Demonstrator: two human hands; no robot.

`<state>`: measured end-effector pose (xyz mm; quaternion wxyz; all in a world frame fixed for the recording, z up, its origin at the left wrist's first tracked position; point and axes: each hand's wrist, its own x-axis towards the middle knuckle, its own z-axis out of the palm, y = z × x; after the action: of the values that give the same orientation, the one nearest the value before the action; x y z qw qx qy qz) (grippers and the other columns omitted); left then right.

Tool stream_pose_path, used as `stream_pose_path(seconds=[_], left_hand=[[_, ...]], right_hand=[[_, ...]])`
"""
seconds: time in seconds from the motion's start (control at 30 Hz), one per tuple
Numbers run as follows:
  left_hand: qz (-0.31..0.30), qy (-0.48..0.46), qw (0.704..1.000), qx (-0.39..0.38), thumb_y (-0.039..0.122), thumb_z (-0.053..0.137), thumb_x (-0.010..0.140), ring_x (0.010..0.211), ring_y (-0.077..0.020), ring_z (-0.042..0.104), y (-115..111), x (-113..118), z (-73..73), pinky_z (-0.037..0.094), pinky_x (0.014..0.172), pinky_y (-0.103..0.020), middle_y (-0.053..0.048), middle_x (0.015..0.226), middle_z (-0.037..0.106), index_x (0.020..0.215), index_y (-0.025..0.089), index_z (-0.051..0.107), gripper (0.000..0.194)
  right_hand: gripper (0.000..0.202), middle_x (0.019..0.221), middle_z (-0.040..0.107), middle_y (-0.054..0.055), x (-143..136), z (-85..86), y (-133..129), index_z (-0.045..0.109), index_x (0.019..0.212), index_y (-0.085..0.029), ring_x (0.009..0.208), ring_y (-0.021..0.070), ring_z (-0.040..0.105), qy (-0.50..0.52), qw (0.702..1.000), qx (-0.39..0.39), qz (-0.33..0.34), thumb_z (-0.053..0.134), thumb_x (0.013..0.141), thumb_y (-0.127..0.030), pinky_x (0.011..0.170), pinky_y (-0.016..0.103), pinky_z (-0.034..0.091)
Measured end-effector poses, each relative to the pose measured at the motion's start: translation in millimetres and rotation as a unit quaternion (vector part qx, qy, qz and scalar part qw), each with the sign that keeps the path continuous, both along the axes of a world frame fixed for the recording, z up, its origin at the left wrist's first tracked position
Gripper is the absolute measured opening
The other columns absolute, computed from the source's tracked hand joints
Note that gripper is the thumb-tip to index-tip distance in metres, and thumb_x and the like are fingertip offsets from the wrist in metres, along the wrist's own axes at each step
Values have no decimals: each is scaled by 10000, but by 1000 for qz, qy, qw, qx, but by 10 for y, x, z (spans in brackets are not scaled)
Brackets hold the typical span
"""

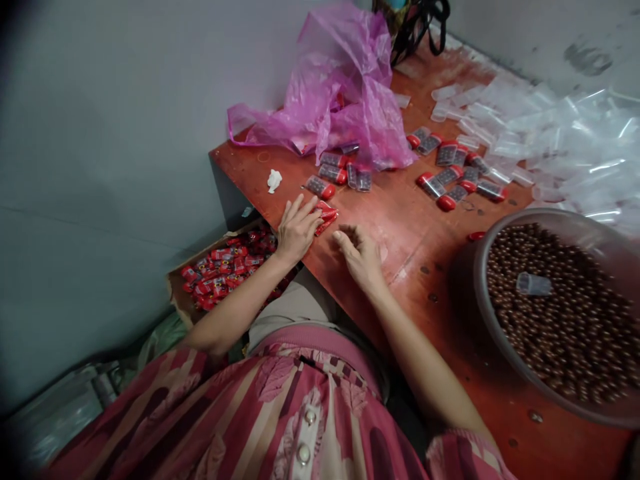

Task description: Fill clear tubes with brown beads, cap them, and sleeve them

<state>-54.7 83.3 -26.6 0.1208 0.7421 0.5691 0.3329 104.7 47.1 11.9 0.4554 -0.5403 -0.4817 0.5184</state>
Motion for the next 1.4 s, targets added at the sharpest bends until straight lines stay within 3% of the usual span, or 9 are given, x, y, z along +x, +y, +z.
stream_pose_path(seconds=[0.2,0.33,0.47,0.57,0.63,0.8,1.03,1.23,1.4], left_hand=[[-40,-171,984,6,341,557,879,1332,-253,444,-313,111,263,325,1116,-447,-84,1323,597,1117,211,668,294],[-29,-342,924,-169,449,657,782,815,-195,650,-411,95,406,496,720,-270,-29,784,693,843,171,713,290],[-45,-427,842,-326,500,748,653,484,-75,447,-410,93,397,376,495,-202,42,481,456,486,137,553,444],[-31,-478,791,-380,490,793,587,501,-80,493,-434,123,361,454,546,-221,30,519,515,523,125,598,418],[-20,-483,777,-403,478,805,571,523,-93,531,-459,136,342,484,575,-236,12,555,568,584,118,657,389],[1,-432,819,-378,452,788,598,525,-119,545,-470,97,305,473,550,-243,13,550,596,617,135,703,328],[-12,-343,860,-378,396,742,668,589,-159,585,-371,-28,269,457,549,-247,25,596,650,651,199,736,197],[-65,-306,875,-369,346,727,701,563,-149,602,-201,-49,282,472,561,-234,37,613,685,705,257,763,96],[-108,-297,890,-330,303,726,721,627,-155,671,-145,-63,245,523,611,-218,37,708,736,743,292,763,44]], right_hand=[[435,648,575,-81,-88,28,193,551,1014,-213,560,81,541,91,995,1,-46,765,667,-365,553,208,448],[397,568,515,-98,33,130,140,579,991,-191,514,73,488,60,997,-3,45,756,672,-349,532,203,396],[347,614,572,-58,252,185,230,624,977,-177,563,100,521,-29,990,-9,139,722,700,-361,588,241,440],[262,863,678,47,540,180,553,648,946,-163,780,167,610,-187,980,63,-14,619,779,-363,786,340,488],[319,1114,655,122,780,168,852,622,1081,-144,1035,224,591,-320,925,97,-180,555,821,-317,962,419,424],[586,1513,315,223,1276,124,1425,417,1387,-111,1405,336,273,-484,784,-37,-387,475,885,-407,1096,597,195],[734,1564,119,262,1715,-26,1442,350,1445,-86,1434,451,80,-593,676,-115,-423,515,863,-500,1070,700,72],[725,1512,248,298,1751,-204,1342,398,1417,-80,1402,433,225,-571,685,-202,-405,388,897,-585,1074,691,100],[718,1549,194,265,1591,-152,1534,361,1441,-101,1438,389,175,-580,692,-153,-401,307,922,-594,1077,690,86]])
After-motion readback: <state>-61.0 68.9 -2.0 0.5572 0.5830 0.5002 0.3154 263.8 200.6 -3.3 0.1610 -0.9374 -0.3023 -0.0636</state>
